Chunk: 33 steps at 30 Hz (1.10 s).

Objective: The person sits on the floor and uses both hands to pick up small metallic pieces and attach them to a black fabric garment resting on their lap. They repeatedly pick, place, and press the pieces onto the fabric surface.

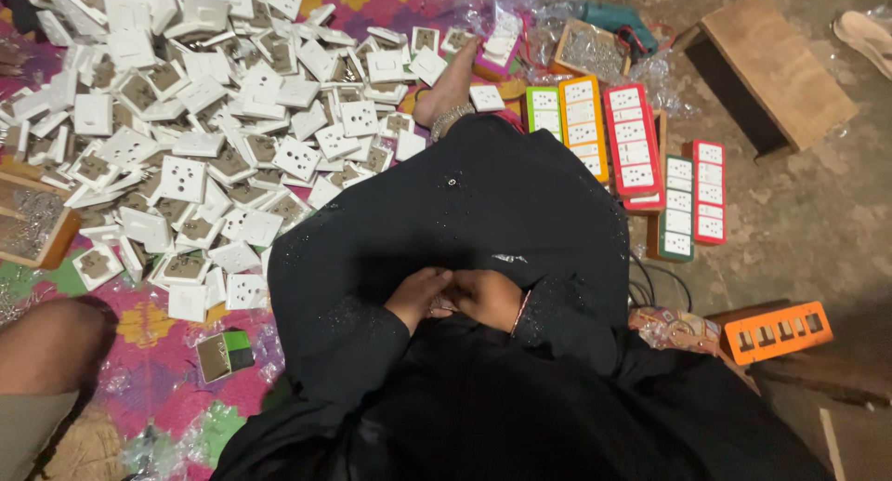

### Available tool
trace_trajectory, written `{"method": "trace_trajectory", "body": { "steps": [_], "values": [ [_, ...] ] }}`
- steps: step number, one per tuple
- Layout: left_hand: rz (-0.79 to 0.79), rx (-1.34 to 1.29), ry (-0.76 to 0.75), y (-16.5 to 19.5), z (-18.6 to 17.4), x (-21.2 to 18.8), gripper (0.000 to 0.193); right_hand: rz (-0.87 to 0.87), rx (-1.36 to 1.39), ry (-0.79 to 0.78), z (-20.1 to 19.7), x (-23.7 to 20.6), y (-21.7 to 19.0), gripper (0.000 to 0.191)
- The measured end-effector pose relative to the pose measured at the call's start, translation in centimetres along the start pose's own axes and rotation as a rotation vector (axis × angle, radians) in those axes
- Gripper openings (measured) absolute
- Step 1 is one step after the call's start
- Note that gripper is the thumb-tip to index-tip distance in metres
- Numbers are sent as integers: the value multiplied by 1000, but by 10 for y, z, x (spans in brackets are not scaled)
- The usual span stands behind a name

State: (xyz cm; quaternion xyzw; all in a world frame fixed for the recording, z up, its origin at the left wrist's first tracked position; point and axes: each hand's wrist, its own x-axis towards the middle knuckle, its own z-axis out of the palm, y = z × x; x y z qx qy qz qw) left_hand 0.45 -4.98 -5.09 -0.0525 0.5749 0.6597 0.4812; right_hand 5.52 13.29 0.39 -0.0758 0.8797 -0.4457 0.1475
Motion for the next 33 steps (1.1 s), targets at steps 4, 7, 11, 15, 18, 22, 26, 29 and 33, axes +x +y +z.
{"method": "trace_trajectory", "body": {
  "steps": [4, 7, 11, 15, 18, 22, 26, 29, 33],
  "values": [
    [25, 10, 19, -6, -3, 7, 33, -30, 184, 103, 1, 3, 13, 18],
    [56, 31, 71, -15, -7, 13, 26, 33, 215, 120, 2, 2, 14, 13],
    [116, -64, 23, -27, -15, 20, 20, 8, 104, 193, 1, 0, 7, 15],
    [128, -9, 54, -34, -21, 21, 20, 65, 68, 167, -1, 1, 1, 21],
    [108, 32, 101, -32, -20, 19, 25, 83, 18, 86, -3, 3, 1, 23],
    [141, 178, 134, -24, -18, 10, 20, 22, -35, 77, -3, 3, 2, 24],
    [127, 210, 103, -15, -17, 2, 21, 74, 26, 37, -6, 2, -1, 24],
    [116, 132, 130, -13, -16, -2, 33, 74, 25, 15, -9, 2, -5, 21],
    [186, 154, 73, -12, -15, -6, 18, 91, 58, 27, -12, -1, -9, 22]
  ]
}}
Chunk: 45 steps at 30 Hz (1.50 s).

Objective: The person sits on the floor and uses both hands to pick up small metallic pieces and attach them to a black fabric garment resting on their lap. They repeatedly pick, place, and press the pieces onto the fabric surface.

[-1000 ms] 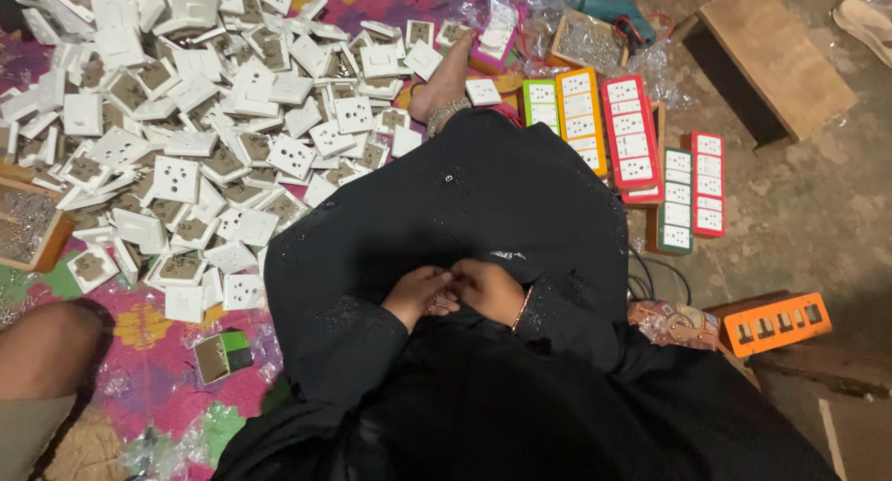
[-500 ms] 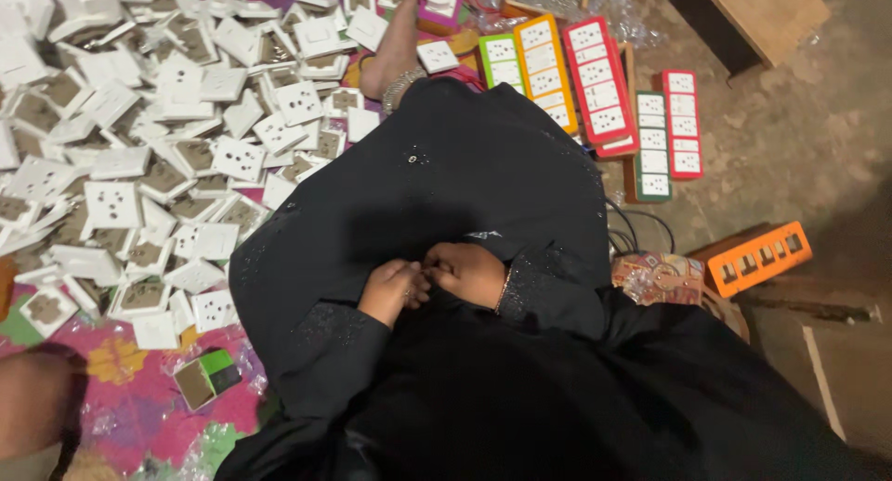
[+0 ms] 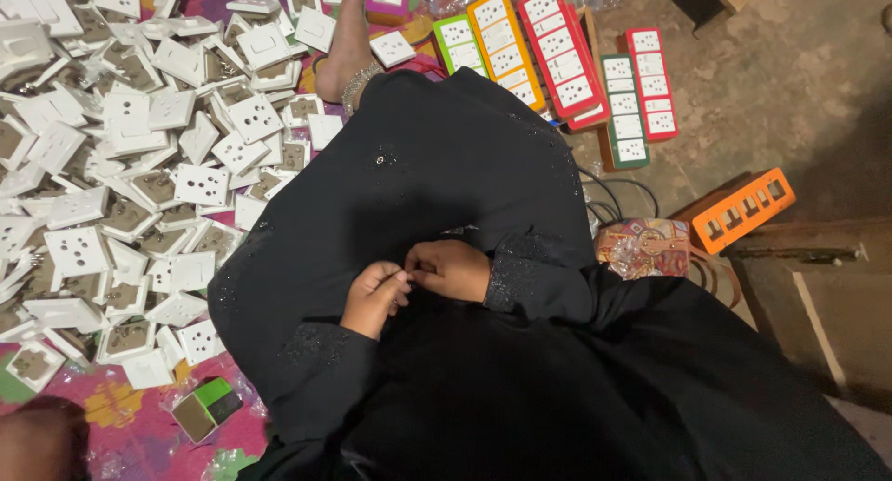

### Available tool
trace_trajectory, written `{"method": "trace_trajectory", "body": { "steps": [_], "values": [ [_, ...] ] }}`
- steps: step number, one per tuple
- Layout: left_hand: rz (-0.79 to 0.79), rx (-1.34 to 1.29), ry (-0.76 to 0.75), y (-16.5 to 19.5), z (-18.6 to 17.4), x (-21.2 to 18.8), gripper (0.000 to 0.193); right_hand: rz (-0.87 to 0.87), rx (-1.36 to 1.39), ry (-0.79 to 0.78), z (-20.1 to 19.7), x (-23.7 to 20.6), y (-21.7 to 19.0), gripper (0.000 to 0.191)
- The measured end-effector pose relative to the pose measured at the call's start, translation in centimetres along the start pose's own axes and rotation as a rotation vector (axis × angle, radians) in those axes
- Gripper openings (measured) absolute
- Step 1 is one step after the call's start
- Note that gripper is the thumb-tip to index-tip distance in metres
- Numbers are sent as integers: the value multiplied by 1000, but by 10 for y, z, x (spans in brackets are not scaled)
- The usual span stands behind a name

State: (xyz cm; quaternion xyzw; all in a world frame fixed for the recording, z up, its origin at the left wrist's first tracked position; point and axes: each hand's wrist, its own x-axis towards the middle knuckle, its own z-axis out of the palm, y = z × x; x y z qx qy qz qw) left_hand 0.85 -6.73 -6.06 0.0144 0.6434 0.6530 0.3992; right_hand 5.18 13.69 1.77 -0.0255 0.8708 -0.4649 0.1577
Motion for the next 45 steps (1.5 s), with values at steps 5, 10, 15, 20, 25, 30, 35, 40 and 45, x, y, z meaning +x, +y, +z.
{"method": "trace_trajectory", "body": {
  "steps": [5, 10, 15, 20, 25, 30, 35, 40, 45],
  "values": [
    [-77, -53, 86, 7, 2, -3, 33, -25, -2, -18, 0, -1, 0, 22],
    [-53, -9, 57, 11, 5, -9, 33, -12, -6, 15, 0, 0, 4, 20],
    [-46, 8, 67, 11, 6, -10, 31, -24, 0, 31, 0, 0, 4, 19],
    [-29, 11, 58, 11, 5, -12, 35, 1, -20, 42, -1, -1, 2, 17],
    [-31, 70, 70, 6, 2, -6, 37, -162, -57, 138, 2, -2, 7, 14],
    [190, 142, 19, -12, 7, 0, 14, -210, -80, 112, 0, -6, 11, 11],
    [105, 77, 36, -13, 14, 1, 31, -114, 15, 51, -4, -13, 16, 10],
    [-10, 41, 28, 5, 15, -3, 32, -135, 617, -49, -4, -6, 27, 9],
    [-84, -431, -2, 15, 13, -8, 41, 253, 1383, -205, -19, -8, 39, 5]
  ]
}}
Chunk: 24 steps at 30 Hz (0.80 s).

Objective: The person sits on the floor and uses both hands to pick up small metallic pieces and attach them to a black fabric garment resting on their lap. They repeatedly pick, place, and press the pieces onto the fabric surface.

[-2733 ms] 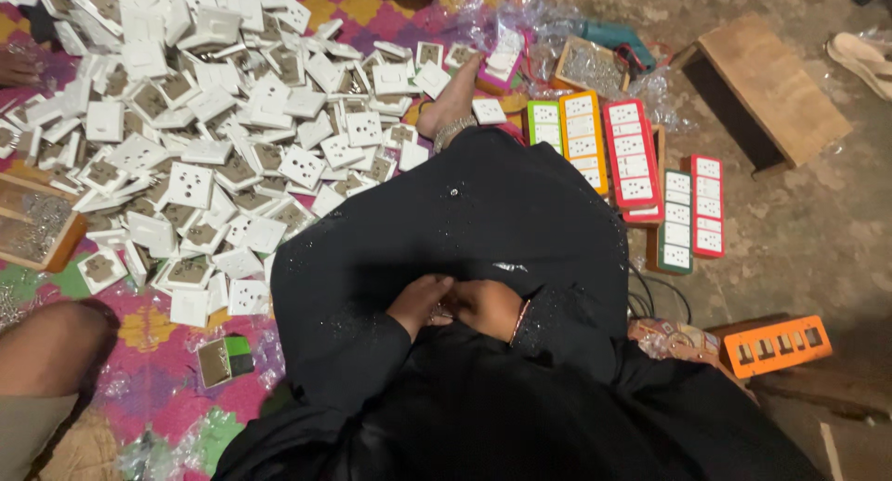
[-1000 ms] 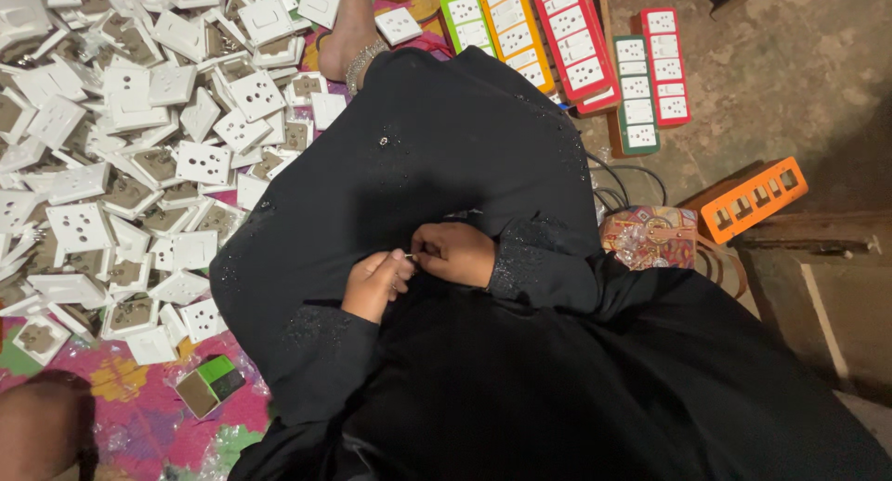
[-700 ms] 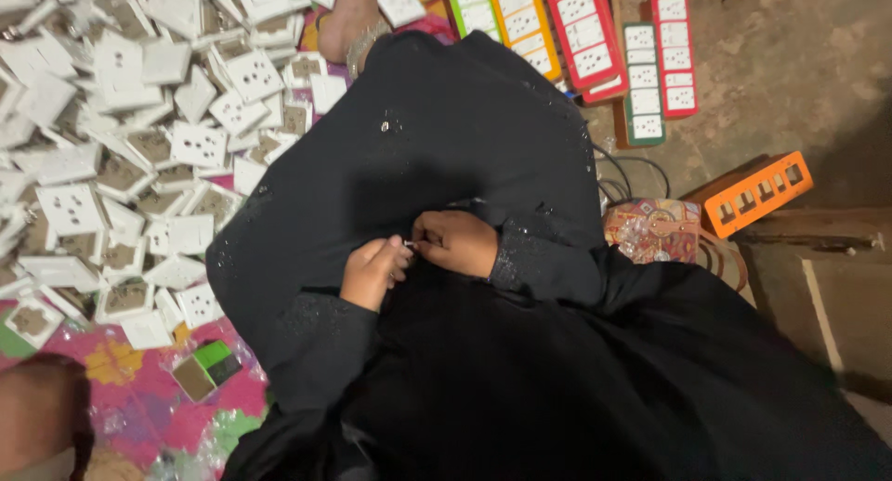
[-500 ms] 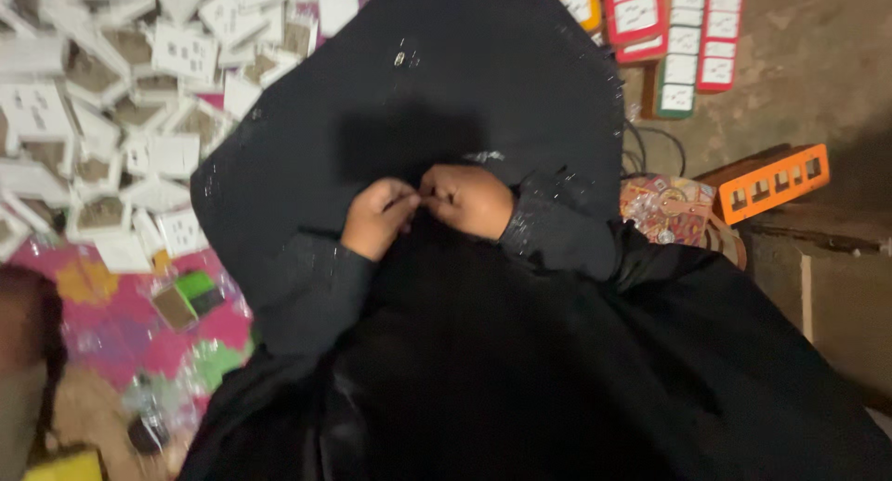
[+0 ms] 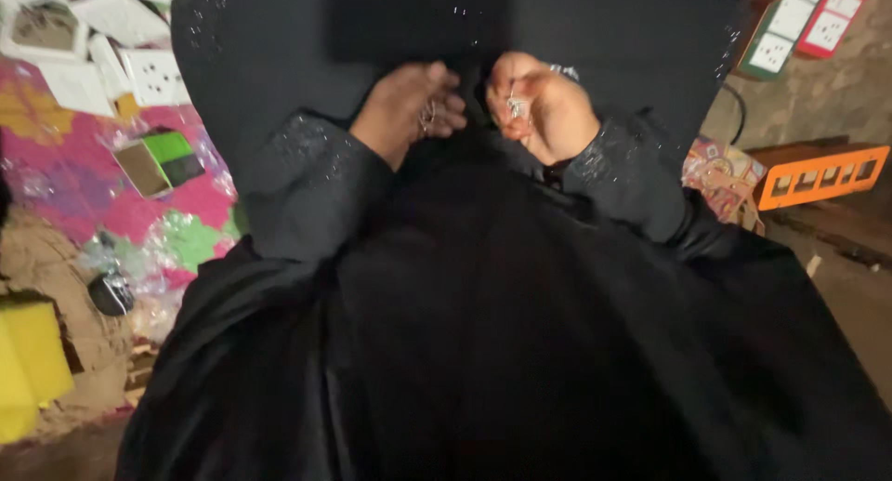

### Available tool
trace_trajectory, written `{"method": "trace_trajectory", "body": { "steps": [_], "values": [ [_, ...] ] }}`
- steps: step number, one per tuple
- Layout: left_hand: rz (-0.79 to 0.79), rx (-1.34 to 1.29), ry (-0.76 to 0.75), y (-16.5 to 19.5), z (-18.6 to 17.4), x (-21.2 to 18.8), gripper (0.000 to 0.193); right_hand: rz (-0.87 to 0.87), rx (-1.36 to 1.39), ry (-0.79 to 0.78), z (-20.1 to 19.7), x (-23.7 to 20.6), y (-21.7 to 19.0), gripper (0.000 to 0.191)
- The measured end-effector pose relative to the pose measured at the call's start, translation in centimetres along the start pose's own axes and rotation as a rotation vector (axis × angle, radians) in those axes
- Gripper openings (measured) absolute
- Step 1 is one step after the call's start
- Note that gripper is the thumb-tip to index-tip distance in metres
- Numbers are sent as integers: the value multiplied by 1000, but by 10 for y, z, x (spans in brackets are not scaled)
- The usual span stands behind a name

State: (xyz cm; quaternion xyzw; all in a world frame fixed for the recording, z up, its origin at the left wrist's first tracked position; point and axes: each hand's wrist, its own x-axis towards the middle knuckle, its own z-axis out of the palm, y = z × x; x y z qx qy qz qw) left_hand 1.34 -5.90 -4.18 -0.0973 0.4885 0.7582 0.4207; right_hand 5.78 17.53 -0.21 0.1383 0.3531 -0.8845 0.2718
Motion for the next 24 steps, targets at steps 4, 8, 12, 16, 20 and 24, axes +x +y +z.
{"method": "trace_trajectory", "body": {
  "steps": [4, 8, 12, 16, 20, 24],
  "values": [
    [35, -45, -74, 1, -3, -5, 55, -76, -267, 42, 1, 4, 5, 9],
    [-22, -128, -124, 4, 1, -1, 56, -287, -1307, 174, 18, 8, 18, 15],
    [-77, -102, -67, 3, 6, 5, 50, -533, -1635, -32, 35, 6, 12, 27],
    [-51, 6, -60, -6, 4, 8, 41, -430, -1770, 13, 44, 12, 10, 18],
    [-50, -47, -144, -17, -1, 18, 37, -480, -1632, 12, 36, 16, 14, 12],
    [-40, -15, -159, -21, -5, 21, 30, -313, -1291, 145, 19, 16, 22, 8]
  ]
}}
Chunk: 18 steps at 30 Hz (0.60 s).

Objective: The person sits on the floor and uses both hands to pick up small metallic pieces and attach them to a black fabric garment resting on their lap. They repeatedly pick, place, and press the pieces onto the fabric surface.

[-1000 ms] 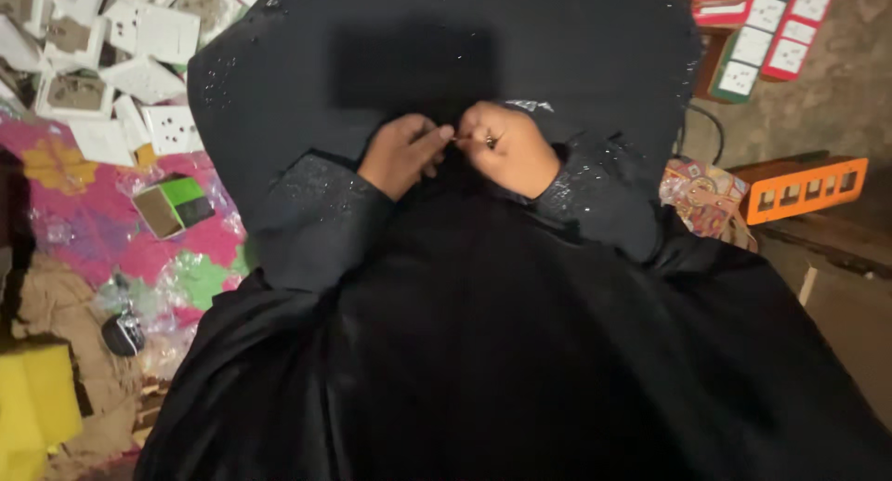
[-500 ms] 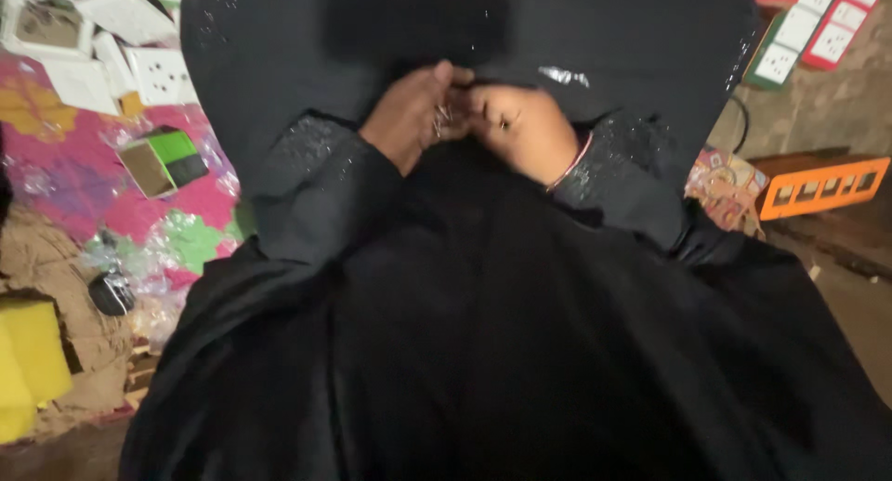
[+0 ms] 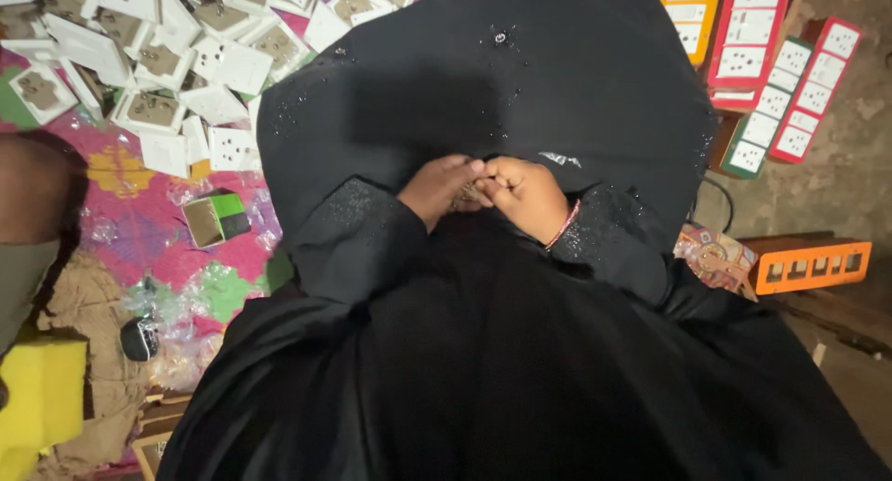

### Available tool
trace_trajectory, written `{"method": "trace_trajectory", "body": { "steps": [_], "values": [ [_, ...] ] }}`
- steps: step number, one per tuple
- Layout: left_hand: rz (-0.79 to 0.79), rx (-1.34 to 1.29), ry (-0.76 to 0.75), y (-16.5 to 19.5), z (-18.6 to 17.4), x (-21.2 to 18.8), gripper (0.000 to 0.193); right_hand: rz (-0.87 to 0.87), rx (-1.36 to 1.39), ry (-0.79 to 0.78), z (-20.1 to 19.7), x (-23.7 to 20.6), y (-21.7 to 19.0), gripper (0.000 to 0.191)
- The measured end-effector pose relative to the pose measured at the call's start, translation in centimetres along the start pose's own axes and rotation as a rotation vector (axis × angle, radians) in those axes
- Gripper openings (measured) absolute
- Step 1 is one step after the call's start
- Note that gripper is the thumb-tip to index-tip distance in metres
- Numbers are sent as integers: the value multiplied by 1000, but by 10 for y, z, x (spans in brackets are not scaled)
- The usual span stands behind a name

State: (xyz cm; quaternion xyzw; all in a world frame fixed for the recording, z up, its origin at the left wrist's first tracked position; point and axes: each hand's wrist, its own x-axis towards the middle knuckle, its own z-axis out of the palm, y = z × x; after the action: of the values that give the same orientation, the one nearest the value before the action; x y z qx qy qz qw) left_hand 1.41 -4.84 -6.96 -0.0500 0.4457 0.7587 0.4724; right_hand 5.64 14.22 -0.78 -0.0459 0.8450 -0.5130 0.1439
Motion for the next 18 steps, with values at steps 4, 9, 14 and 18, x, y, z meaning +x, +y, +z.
{"method": "trace_trajectory", "body": {
  "steps": [4, 9, 14, 18],
  "values": [
    [-19, 89, 53, 8, 3, -4, 23, 43, 332, 53, 4, 0, 19, 9],
    [-48, 111, 70, 16, 8, -9, 21, 62, 448, 34, 5, 0, 28, 10],
    [-71, 96, 47, 11, 2, -9, 13, 9, 485, 11, 1, -4, 11, 12],
    [-38, 136, 61, 1, -4, -2, 11, 22, 188, 44, -5, -6, -9, 12]
  ]
}}
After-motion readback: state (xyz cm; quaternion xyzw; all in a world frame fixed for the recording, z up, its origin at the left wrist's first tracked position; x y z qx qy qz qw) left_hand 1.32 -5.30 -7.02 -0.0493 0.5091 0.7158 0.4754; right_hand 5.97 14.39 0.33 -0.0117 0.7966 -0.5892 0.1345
